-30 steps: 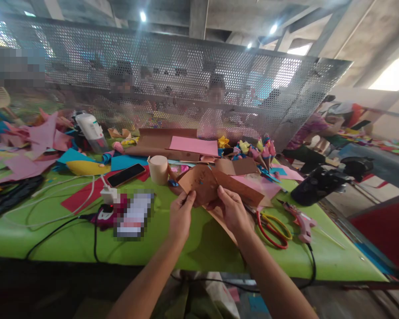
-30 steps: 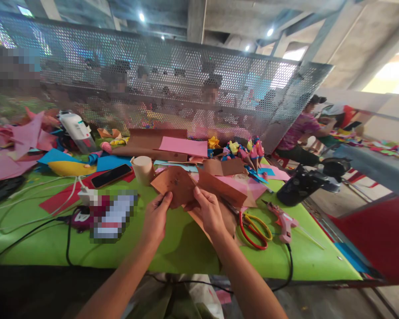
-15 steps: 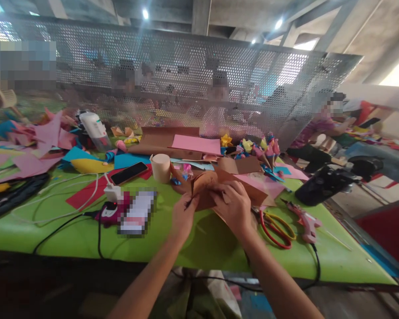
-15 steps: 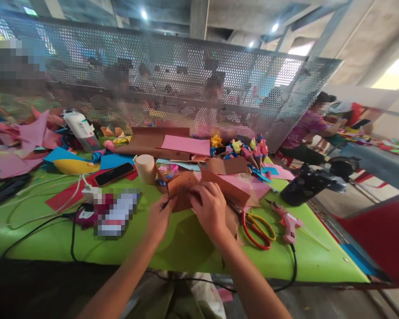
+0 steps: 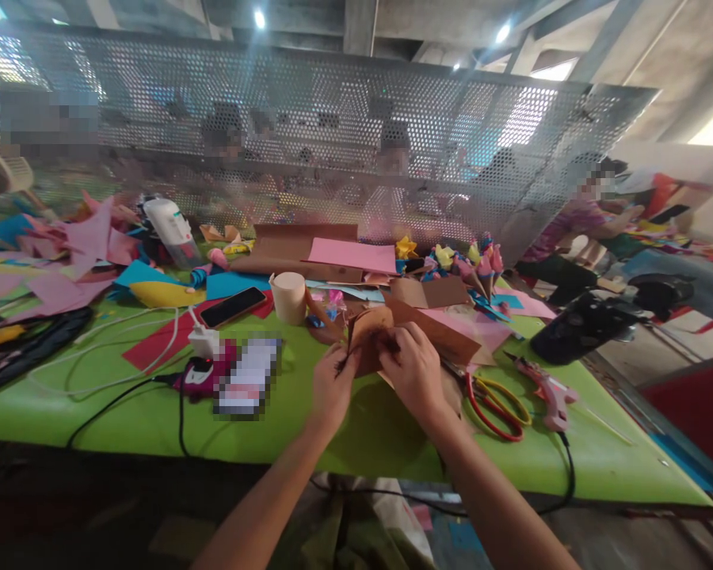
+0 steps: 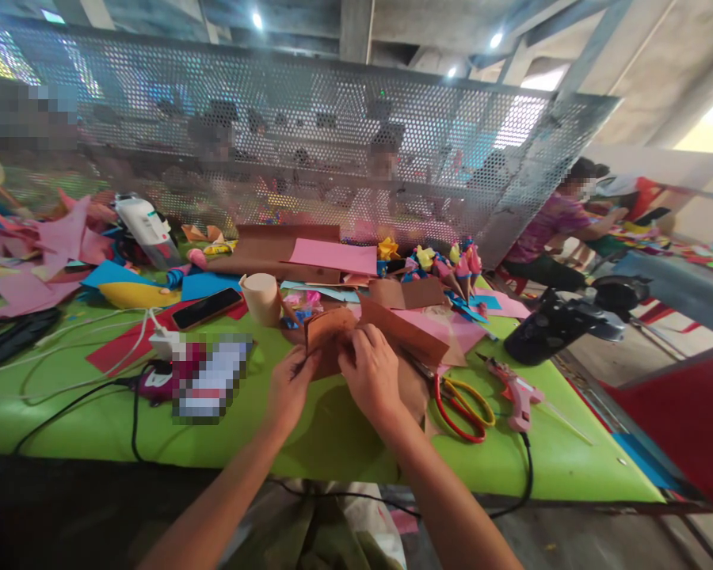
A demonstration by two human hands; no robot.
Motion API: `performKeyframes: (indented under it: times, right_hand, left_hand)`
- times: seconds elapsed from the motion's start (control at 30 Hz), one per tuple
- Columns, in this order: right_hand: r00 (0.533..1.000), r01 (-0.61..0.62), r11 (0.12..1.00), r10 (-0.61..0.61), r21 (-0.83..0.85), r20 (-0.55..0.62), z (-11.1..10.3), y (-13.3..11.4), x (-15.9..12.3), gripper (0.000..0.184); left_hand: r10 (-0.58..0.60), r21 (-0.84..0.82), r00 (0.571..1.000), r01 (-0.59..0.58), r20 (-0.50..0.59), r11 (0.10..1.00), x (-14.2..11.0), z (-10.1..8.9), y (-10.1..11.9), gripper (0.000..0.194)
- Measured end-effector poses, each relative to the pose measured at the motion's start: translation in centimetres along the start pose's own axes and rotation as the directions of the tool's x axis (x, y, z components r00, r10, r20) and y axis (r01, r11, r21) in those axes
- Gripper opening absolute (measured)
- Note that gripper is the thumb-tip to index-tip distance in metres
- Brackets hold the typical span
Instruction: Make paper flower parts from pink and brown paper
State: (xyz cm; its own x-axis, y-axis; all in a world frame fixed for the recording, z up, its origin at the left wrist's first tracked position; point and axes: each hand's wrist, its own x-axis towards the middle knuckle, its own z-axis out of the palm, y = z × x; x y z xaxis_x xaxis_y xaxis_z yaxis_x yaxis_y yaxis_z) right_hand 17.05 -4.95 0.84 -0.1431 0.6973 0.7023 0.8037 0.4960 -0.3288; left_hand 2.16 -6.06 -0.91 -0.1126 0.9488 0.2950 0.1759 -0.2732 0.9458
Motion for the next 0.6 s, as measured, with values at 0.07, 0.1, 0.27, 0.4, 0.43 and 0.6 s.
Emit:
performKeyframes:
  times: [0.07, 0.1, 0.27, 0.4, 0.43, 0.6]
  right_hand:
    - [1.000, -0.002, 1.000, 0.002, 0.024, 0.004, 0.00, 0.07, -0.06, 0.011]
    - [1.000, -0.002, 0.999, 0.002, 0.032, 0.011, 0.00, 0.12, -0.09, 0.011]
    - [1.000, 0.013, 1.000, -0.013, -0.008, 0.028, -0.01, 0.40, -0.30, 0.014]
    - [0.996, 0.078, 0.995, -0.075, -0.069, 0.046, -0.01, 0.46, -0.44, 0.019]
    - [0.994, 0.096, 0.992, -0.092, -0.084, 0.051, -0.01, 0.44, -0.45, 0.019]
    - [0.992, 0.129, 0.987, -0.127, -0.098, 0.028, 0.02, 0.18, -0.19, 0.014]
  left_hand:
    - [-0.010, -0.016, 1.000, 0.010, 0.007, 1.000, 0.00, -0.07, 0.10, 0.032]
    - [-0.015, -0.025, 1.000, 0.015, 0.009, 1.000, -0.01, -0.11, 0.15, 0.031]
    - [-0.033, -0.073, 0.999, 0.036, 0.036, 0.997, -0.13, -0.18, 0.33, 0.027]
    - [-0.079, -0.100, 0.995, 0.084, 0.060, 0.991, -0.28, -0.14, 0.31, 0.027]
    - [-0.097, -0.097, 0.993, 0.103, 0.065, 0.990, -0.31, -0.13, 0.30, 0.028]
    - [-0.138, -0.102, 0.988, 0.144, 0.062, 0.984, -0.31, -0.21, 0.43, 0.032]
